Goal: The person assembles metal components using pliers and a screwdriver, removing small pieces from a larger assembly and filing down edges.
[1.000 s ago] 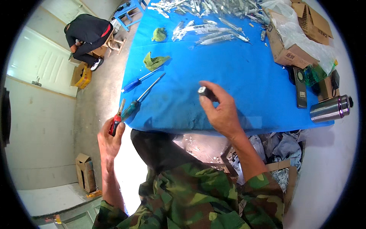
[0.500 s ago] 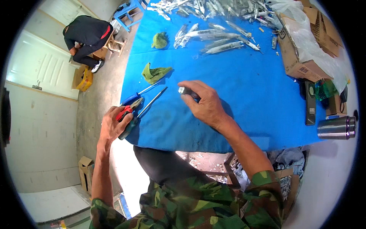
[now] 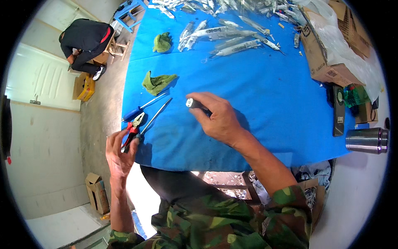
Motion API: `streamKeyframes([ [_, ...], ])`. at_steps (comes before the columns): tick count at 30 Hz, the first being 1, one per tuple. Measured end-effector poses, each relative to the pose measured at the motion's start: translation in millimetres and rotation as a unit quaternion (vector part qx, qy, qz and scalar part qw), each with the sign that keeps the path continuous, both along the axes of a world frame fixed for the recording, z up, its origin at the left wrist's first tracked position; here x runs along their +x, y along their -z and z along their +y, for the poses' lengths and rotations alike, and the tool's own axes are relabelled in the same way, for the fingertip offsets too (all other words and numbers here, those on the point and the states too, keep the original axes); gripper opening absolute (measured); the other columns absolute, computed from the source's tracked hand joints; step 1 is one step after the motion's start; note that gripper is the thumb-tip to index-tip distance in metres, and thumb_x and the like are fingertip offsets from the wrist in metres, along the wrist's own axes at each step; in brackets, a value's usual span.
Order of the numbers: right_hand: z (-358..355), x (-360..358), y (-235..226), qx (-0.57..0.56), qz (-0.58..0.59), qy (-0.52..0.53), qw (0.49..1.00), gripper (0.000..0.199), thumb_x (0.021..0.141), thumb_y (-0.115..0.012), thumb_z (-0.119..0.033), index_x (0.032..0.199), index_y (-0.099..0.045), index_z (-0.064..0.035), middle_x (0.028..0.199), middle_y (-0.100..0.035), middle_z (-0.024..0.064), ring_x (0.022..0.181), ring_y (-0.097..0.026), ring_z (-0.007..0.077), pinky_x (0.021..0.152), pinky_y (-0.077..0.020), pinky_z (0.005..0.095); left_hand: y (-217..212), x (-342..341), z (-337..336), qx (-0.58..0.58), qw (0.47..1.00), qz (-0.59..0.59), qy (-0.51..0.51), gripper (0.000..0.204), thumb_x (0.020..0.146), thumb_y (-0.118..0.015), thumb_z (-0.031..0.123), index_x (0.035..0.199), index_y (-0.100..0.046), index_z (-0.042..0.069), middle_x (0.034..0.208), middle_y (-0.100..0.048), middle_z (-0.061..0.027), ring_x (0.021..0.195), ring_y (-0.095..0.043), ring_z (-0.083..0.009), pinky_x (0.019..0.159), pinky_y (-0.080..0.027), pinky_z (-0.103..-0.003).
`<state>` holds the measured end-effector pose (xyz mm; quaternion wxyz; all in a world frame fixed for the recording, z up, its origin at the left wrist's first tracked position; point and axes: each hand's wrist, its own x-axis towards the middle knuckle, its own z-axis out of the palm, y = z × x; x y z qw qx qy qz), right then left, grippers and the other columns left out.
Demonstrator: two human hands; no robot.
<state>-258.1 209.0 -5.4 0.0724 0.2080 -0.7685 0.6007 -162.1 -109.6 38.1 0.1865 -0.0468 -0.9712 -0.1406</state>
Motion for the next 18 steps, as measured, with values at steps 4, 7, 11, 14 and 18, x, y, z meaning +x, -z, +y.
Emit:
streamKeyframes([
  [4, -1.0, 0.9, -5.3, -0.021, 0.012, -0.01, 1.0, 0.029, 0.095, -0.071, -0.004, 0.123, -0.07, -0.0031, 0.113, -0.073, 0.0156, 0.096, -0.073, 0.0275, 0.08, -0.0572, 0.0357, 6.3, 12.6, 4.3, -0.022, 1.0, -0.017, -0.009, 0.042, 0.08, -0.088, 0.013, 0.119, -0.073, 0.006, 0.113, -0.07, -0.0134, 0.102, -0.066, -0.033, 0.09, -0.055, -0.044],
  [7, -1.3, 1.0, -0.3, -0.046, 0.004, -0.017, 0.999, 0.027, 0.098, -0.068, -0.005, 0.125, -0.068, -0.0029, 0.11, -0.073, 0.0147, 0.094, -0.072, 0.0249, 0.079, -0.0568, 0.0345, 4.9, 13.0, 8.6, -0.033, 0.999, -0.025, 0.002, 0.04, 0.08, -0.087, 0.011, 0.117, -0.073, 0.004, 0.111, -0.069, -0.0134, 0.101, -0.066, -0.0332, 0.089, -0.055, -0.044],
  [11, 1.6, 3.6, -3.7, -0.053, -0.052, -0.032, 0.997, 0.027, 0.102, -0.062, -0.007, 0.129, -0.065, -0.0022, 0.106, -0.071, 0.0126, 0.089, -0.069, 0.0182, 0.078, -0.0558, 0.032, 5.1, 16.2, 9.4, -0.05, 0.998, -0.016, 0.022, 0.038, 0.08, -0.086, 0.01, 0.115, -0.072, 0.003, 0.112, -0.069, -0.0146, 0.102, -0.066, -0.0343, 0.09, -0.054, -0.045],
  [14, -2.4, 3.4, 2.3, -0.12, -0.072, -0.04, 0.989, 0.026, 0.104, -0.058, -0.008, 0.129, -0.064, -0.0017, 0.104, -0.07, 0.0107, 0.087, -0.067, 0.0152, 0.077, -0.055, 0.0305, 6.5, 21.3, 12.9, -0.043, 0.999, -0.017, 0.017, 0.038, 0.08, -0.086, 0.011, 0.114, -0.072, 0.003, 0.111, -0.069, -0.0155, 0.102, -0.066, -0.0356, 0.09, -0.054, -0.045],
  [18, 0.5, 3.7, -3.6, -0.127, -0.106, -0.064, 0.984, 0.03, 0.106, -0.053, -0.011, 0.132, -0.064, 0.0007, 0.103, -0.069, 0.0104, 0.086, -0.066, 0.0157, 0.077, -0.0546, 0.0304, 4.0, 22.6, 20.9, -0.031, 0.999, -0.015, -0.013, 0.038, 0.08, -0.086, 0.01, 0.115, -0.072, 0.003, 0.112, -0.071, -0.0164, 0.102, -0.067, -0.036, 0.091, -0.054, -0.045],
])
